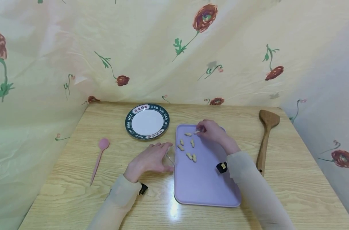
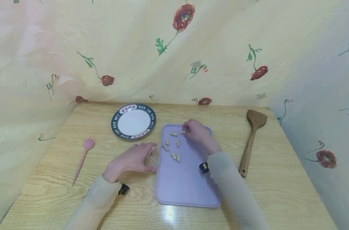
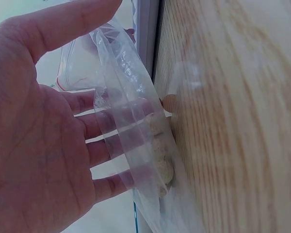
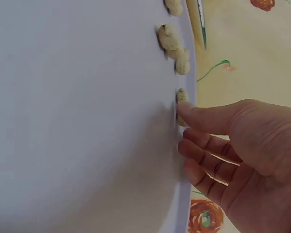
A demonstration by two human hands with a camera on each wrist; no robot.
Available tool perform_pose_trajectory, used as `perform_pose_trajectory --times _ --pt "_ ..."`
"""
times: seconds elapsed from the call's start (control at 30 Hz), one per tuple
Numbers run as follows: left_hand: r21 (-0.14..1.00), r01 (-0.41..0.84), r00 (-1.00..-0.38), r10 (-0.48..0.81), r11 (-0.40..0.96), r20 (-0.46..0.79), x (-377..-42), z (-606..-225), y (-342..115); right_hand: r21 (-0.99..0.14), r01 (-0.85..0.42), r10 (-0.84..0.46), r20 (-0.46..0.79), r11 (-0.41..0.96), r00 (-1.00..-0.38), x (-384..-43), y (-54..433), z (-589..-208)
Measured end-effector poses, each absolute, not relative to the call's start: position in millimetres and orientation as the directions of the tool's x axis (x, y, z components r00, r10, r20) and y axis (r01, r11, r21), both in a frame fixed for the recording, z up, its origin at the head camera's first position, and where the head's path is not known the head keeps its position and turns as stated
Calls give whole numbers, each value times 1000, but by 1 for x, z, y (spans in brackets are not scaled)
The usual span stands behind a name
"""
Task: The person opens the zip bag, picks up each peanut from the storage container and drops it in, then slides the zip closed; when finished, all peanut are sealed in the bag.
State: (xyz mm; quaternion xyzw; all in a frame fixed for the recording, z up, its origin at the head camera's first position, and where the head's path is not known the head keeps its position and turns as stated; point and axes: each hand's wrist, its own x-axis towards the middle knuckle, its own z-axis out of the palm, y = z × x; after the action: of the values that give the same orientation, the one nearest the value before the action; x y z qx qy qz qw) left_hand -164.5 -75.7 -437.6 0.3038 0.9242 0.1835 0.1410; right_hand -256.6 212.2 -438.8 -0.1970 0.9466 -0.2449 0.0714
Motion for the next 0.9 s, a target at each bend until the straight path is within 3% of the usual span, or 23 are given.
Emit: perform_pose_trajectory --times 0.9 --pt "424 502 -778 608 754 -160 -164 -437 -76 -469 -352 -394 10 810 -919 -252 217 -444"
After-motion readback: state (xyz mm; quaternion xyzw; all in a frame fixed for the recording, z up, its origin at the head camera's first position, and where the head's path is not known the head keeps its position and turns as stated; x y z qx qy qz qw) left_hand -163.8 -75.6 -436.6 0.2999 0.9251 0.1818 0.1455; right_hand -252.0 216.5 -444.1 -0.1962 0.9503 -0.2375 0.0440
